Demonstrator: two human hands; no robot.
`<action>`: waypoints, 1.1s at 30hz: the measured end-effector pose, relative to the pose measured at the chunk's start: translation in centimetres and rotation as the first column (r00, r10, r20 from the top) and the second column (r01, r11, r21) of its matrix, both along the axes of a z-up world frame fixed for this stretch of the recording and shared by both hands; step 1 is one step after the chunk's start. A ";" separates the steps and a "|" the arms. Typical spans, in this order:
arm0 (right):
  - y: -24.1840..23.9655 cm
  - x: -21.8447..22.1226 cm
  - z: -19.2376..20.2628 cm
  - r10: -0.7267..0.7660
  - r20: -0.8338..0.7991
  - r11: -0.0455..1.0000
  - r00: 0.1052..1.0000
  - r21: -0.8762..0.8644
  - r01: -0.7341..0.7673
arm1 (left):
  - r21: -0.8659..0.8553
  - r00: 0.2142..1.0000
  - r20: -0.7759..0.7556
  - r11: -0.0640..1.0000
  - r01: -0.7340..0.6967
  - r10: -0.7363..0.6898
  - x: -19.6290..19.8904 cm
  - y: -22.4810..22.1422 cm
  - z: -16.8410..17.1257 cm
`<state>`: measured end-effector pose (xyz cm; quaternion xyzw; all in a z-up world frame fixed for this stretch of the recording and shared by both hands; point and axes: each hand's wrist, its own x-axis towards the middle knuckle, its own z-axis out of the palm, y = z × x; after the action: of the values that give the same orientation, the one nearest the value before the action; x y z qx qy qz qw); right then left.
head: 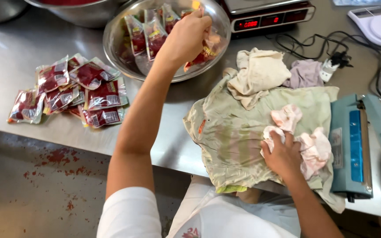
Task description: The person seals small plastic food packets using an impulse sealer and wipes them clean with a cloth.
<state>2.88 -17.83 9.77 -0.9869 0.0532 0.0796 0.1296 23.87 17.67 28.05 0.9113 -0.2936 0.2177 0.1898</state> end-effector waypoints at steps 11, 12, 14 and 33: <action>2.1 2.5 -2.1 0.267 0.638 0.904 0.723 0.094 -0.416 | -0.094 0.799 -0.299 0.849 0.520 -0.522 -14.1 -10.9 -9.1; 2.0 2.9 -3.7 0.286 0.526 0.891 0.801 0.163 -0.425 | -0.114 0.771 -0.352 0.842 0.527 -0.530 -14.5 -11.9 -11.1; 1.9 1.9 -4.0 0.188 0.519 0.878 0.834 0.292 -0.379 | -0.135 0.811 -0.338 0.877 0.461 -0.478 -16.0 -12.4 -12.5; -2.6 -0.1 -5.0 -0.161 0.393 0.606 0.905 0.763 -0.223 | -0.783 0.868 -0.472 0.525 -0.333 -0.153 -17.8 -11.9 -20.7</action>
<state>2.80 -20.44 4.73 -0.8190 -0.0348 -0.1188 0.5603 6.04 5.76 7.35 0.7407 -0.0433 0.1058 0.6620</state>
